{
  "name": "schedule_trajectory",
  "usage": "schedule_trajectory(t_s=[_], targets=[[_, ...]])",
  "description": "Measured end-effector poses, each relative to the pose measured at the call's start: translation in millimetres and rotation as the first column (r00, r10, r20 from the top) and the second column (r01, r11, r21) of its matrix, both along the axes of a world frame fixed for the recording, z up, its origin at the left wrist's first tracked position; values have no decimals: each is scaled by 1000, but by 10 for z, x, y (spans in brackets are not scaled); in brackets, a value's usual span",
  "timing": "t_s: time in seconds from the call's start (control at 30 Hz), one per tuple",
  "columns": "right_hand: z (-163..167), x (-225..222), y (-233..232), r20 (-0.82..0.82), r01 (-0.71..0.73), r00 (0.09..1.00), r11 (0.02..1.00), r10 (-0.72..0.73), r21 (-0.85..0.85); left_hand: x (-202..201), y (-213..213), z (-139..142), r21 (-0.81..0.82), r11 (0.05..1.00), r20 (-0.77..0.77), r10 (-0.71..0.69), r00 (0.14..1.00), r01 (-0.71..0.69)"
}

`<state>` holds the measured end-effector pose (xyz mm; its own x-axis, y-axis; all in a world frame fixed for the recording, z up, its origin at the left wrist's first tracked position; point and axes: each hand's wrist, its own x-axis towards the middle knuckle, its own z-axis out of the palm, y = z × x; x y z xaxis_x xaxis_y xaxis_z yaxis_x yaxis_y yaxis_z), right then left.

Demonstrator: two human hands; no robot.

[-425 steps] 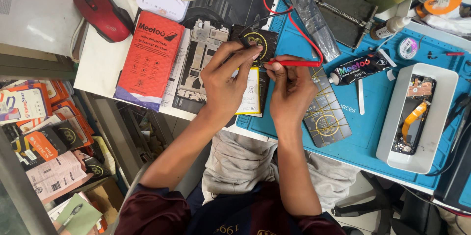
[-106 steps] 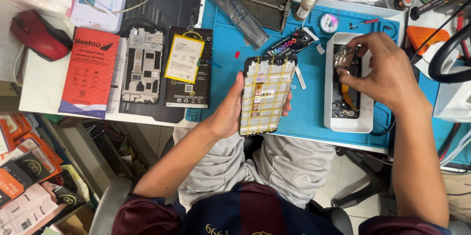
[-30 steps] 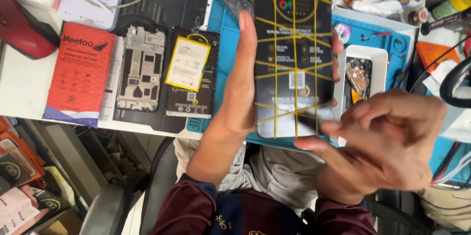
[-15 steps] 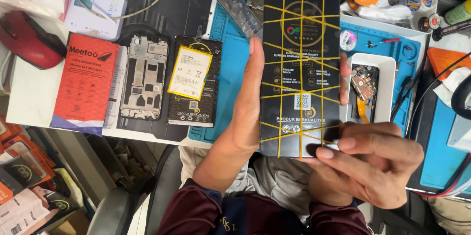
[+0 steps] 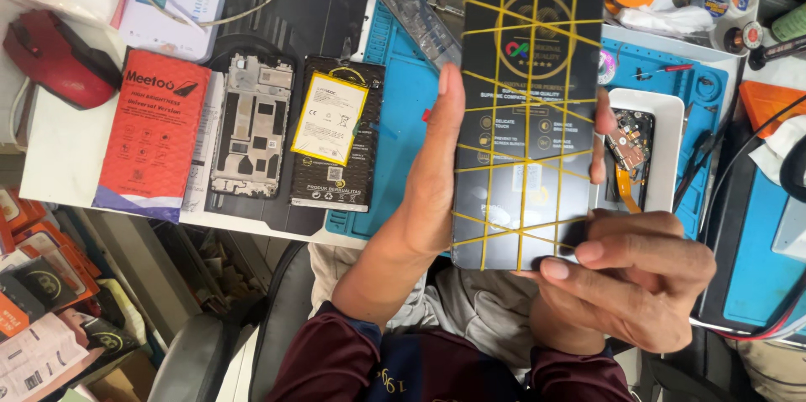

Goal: The person works on a smartphone held closed with rubber bands, peeling the back cover and battery area, then uses multimeter test probes on a battery pack, handles a replacement battery and its packaging, and presses the battery into the phone body on the repair mat.

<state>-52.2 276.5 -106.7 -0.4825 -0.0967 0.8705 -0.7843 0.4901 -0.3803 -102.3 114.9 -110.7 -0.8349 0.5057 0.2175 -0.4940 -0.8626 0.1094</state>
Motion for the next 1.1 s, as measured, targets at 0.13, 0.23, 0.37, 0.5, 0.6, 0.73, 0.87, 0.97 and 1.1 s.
schedule_trajectory(t_s=[0.13, 0.23, 0.37, 0.5, 0.6, 0.73, 0.87, 0.97, 1.1], targets=[[-29, -15, -72, -36, 20, 999, 998, -22, -61, -18, 17, -40, 54, 997, 24, -52, 998, 51], [-52, -7, -98, -51, 27, 998, 996, -32, -85, -18, 20, -75, 0, 999, 20, -53, 998, 53], [-68, -25, -70, -79, 6, 997, 996, -13, -93, -36, 26, -98, 24, 999, -34, -46, 998, 46], [7, -85, 134, -71, -147, 986, 985, 154, 91, -50, 30, -57, 26, 999, -66, -33, 997, 35], [24, -78, 226, -43, -214, 974, 963, 223, 163, -19, -19, 7, -72, 997, -136, 16, 991, -26], [20, -67, 259, -41, -250, 964, 949, 262, 194, -6, -75, 95, -118, 991, -168, 38, 985, -58], [41, -68, 265, -23, -266, 961, 942, 276, 207, -16, -95, 165, -139, 986, -188, 64, 980, -91], [42, -64, 247, -15, -269, 961, 941, 277, 204, -23, -101, 186, -150, 981, -207, 92, 974, -125], [-13, -1, 139, 3, -162, 987, 982, 162, 96, -14, -98, 150, -147, 984, -170, 78, 982, -103]])
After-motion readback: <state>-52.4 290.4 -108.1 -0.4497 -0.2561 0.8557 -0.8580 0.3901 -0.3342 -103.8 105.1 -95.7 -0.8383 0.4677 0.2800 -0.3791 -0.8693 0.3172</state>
